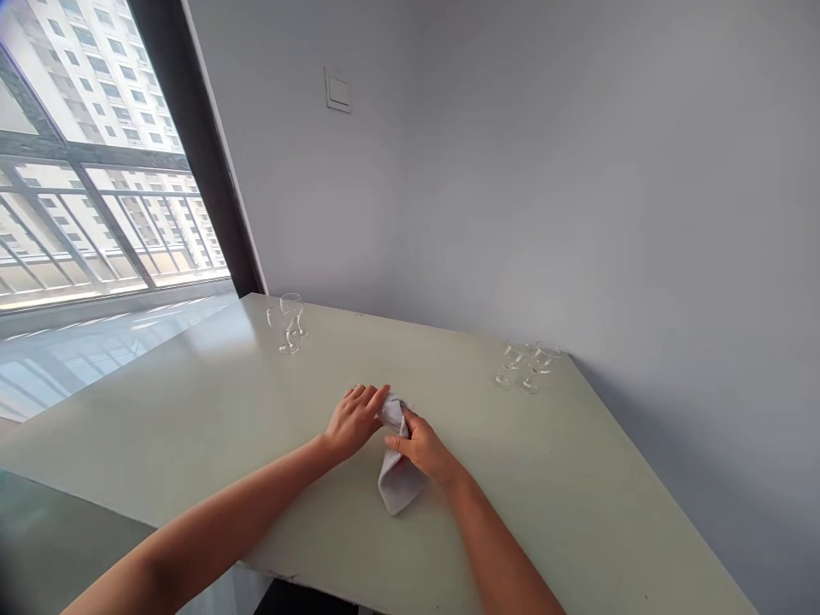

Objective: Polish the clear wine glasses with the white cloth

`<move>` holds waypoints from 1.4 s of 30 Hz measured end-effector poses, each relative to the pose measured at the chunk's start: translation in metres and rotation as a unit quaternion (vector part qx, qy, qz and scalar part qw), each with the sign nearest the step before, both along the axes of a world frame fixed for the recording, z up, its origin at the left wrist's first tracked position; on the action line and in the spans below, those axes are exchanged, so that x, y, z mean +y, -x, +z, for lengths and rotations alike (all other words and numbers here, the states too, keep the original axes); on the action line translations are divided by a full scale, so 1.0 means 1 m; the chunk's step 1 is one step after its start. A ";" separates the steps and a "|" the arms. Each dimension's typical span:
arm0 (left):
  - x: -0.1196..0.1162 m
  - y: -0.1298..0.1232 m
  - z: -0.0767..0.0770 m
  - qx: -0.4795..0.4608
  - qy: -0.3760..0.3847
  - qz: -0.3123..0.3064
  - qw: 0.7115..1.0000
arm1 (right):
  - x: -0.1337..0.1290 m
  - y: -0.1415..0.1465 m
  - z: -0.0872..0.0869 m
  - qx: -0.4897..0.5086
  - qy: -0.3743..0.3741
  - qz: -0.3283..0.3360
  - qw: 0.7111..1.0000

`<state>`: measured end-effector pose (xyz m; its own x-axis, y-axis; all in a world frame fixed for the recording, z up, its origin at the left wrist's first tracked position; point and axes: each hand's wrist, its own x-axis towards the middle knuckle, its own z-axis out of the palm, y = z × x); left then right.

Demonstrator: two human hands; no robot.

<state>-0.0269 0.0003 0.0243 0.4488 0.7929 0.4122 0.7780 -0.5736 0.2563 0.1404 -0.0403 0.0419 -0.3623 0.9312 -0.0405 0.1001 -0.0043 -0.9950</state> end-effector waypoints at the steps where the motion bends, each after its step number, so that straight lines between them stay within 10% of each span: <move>1: -0.001 0.000 0.002 -0.004 -0.001 -0.006 1.000 | -0.001 0.001 -0.003 0.011 0.014 -0.007 1.000; 9: 0.002 0.012 0.032 -0.007 0.017 -0.085 0.996 | -0.001 0.001 -0.005 0.225 0.143 -0.126 0.956; 14: 0.007 0.018 0.029 -0.003 0.065 -0.091 0.994 | -0.007 -0.002 0.001 0.137 0.063 -0.087 0.985; 19: 0.006 0.024 0.031 -0.046 0.288 -0.168 0.942 | -0.009 -0.009 0.007 0.059 0.005 -0.012 0.998; 25: -0.002 0.009 0.027 -0.029 0.083 -0.123 0.989 | 0.003 -0.012 -0.004 0.205 0.135 -0.125 0.961; 28: -0.003 0.008 0.027 -0.041 0.132 -0.105 0.985 | 0.002 -0.019 0.000 0.183 0.109 -0.093 0.973; 34: 0.001 0.018 0.034 -0.103 0.509 -0.251 0.817 | -0.005 -0.038 0.016 0.025 0.019 0.063 0.998; 36: 0.000 0.015 0.032 -0.104 0.462 -0.231 0.850 | -0.002 -0.038 0.012 0.042 0.033 0.038 0.998; 39: -0.001 0.007 0.025 -0.074 0.193 -0.135 0.969 | 0.004 -0.032 0.002 0.127 0.080 -0.067 0.986; 42: 0.000 0.005 0.019 -0.012 0.005 -0.111 0.994 | 0.005 -0.023 -0.002 0.201 0.112 -0.125 0.965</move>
